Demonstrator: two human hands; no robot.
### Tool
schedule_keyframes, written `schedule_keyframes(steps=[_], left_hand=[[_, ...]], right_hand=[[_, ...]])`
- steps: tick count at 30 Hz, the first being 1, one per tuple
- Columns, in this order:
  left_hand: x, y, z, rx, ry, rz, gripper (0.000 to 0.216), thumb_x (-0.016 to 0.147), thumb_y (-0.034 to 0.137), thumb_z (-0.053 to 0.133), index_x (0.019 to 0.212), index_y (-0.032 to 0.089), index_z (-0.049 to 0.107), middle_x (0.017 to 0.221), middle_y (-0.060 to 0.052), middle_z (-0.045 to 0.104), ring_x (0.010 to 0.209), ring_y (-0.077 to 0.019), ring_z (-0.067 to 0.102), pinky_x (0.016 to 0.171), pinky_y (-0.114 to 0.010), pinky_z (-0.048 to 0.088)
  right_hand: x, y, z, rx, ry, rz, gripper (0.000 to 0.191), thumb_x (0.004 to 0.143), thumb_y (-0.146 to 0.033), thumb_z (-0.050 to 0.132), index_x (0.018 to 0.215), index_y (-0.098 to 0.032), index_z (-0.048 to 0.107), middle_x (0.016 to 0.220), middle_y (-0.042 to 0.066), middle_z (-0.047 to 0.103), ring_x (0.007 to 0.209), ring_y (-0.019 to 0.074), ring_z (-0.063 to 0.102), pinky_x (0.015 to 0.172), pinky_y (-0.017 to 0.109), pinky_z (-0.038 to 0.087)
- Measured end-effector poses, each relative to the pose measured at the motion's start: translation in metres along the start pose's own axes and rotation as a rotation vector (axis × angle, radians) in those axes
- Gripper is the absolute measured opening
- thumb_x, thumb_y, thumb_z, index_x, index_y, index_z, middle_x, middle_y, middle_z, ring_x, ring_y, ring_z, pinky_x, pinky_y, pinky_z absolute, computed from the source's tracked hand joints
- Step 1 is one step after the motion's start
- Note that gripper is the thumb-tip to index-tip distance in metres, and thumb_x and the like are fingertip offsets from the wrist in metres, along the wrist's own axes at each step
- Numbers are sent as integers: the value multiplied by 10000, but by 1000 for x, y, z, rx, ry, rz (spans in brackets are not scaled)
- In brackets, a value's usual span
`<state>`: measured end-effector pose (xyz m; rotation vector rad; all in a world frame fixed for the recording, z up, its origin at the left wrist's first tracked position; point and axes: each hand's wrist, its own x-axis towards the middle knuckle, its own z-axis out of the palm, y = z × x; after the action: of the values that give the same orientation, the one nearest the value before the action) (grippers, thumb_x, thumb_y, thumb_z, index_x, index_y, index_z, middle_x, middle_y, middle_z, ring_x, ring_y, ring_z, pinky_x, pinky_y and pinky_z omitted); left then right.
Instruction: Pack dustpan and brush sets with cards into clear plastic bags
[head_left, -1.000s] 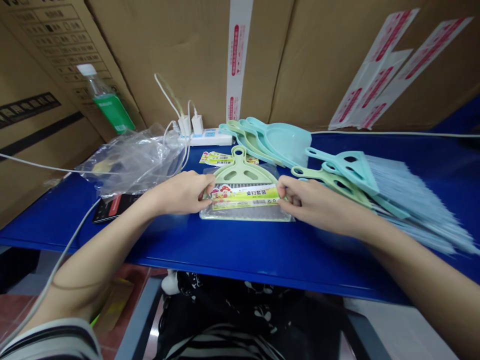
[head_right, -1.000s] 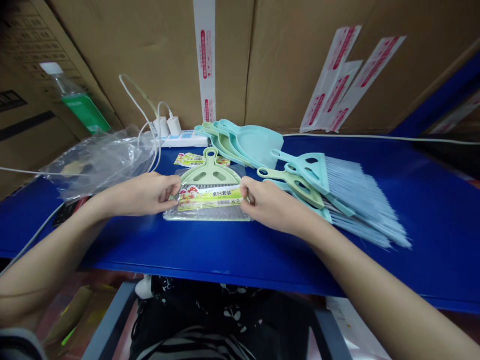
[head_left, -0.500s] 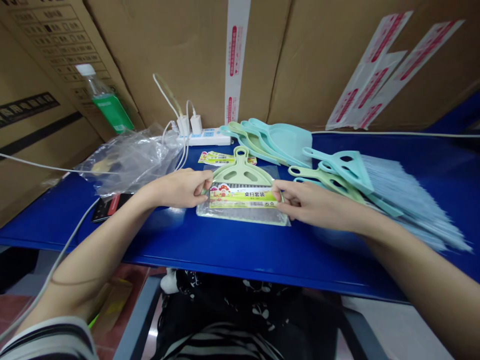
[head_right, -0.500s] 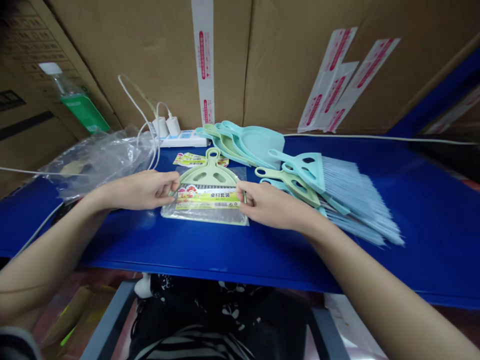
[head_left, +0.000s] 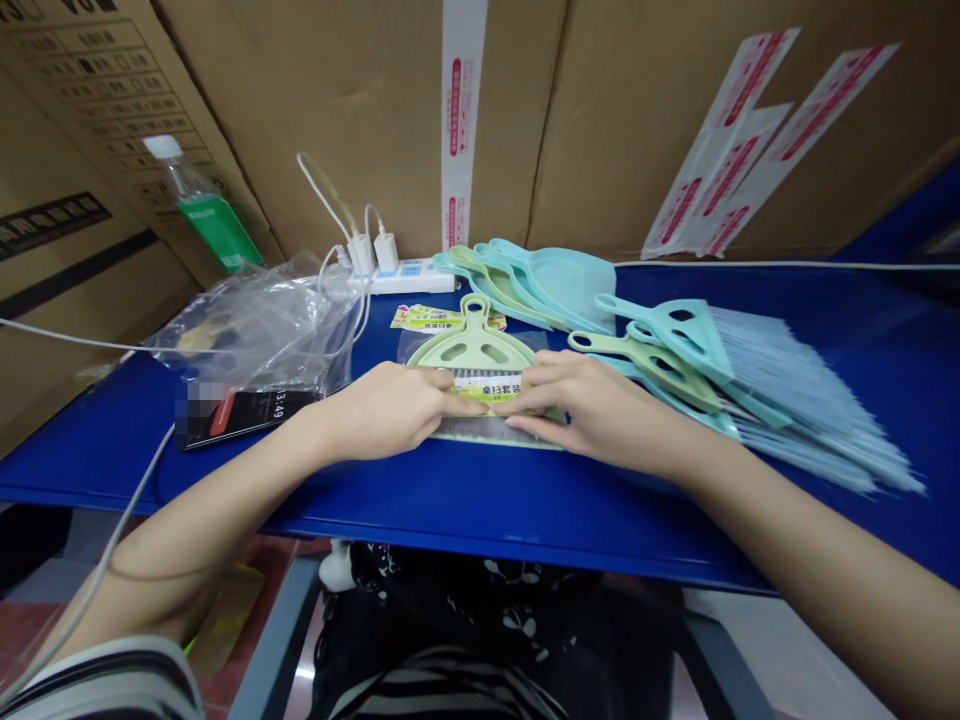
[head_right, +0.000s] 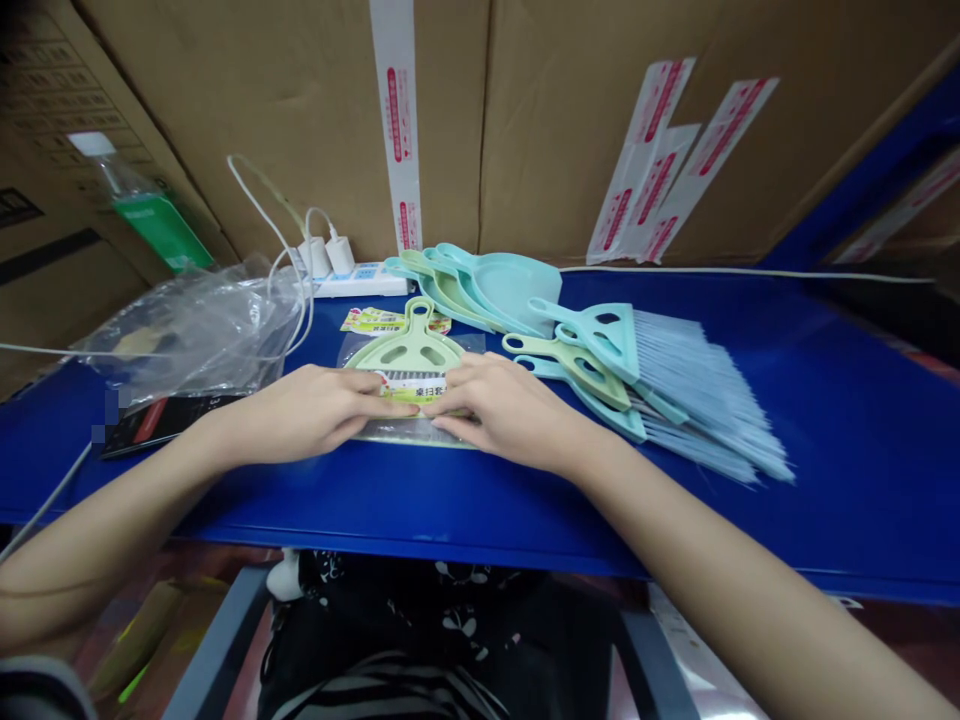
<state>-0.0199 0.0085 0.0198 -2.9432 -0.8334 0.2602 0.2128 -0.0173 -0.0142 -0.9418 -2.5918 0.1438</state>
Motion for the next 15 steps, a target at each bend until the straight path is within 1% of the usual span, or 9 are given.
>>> schedule_keyframes(steps=[3, 6, 9, 11, 13, 15], left_hand=[[-3, -3, -3, 20, 0, -33, 519, 862, 75, 419, 1226, 357, 660, 1004, -10, 690, 876, -164, 650, 703, -248, 489], [-6, -8, -6, 21, 31, -51, 484, 838, 82, 424, 1115, 344, 723, 955, -8, 696, 893, -170, 643, 716, -254, 486], [-7, -13, -8, 55, 56, -92, 379, 838, 122, 428, 927, 273, 763, 881, -22, 687, 828, -176, 641, 659, -257, 467], [-5, -17, -10, 91, 83, -157, 336, 858, 144, 406, 844, 216, 734, 893, -39, 690, 807, -185, 645, 639, -269, 461], [-3, -20, -10, 122, 128, -260, 323, 900, 181, 371, 886, 181, 693, 935, -63, 696, 814, -200, 655, 645, -286, 469], [0, -21, -9, 136, 144, -370, 319, 943, 245, 347, 997, 155, 648, 963, -90, 702, 826, -218, 667, 663, -303, 484]], right_hand=[[-2, 1, -5, -70, -30, 33, 209, 918, -265, 564, 877, -244, 767, 634, 28, 603, 705, 193, 490, 627, 317, 331], [-4, 2, -11, -88, -48, 49, 231, 914, -291, 565, 789, -245, 755, 613, 32, 580, 695, 196, 478, 621, 325, 325], [-5, 4, -15, -54, -15, 91, 261, 910, -329, 540, 742, -222, 707, 658, 37, 592, 691, 183, 503, 634, 322, 359], [-6, 6, -16, -23, 39, 182, 235, 895, -356, 526, 752, -219, 652, 639, 18, 569, 648, 166, 515, 603, 306, 361], [-6, 8, -15, 10, 71, 322, 181, 864, -387, 531, 796, -227, 580, 580, -15, 528, 577, 155, 508, 549, 296, 341], [-6, 10, -13, 82, 43, 446, 176, 836, -409, 534, 842, -236, 503, 546, -36, 522, 526, 157, 503, 518, 300, 339]])
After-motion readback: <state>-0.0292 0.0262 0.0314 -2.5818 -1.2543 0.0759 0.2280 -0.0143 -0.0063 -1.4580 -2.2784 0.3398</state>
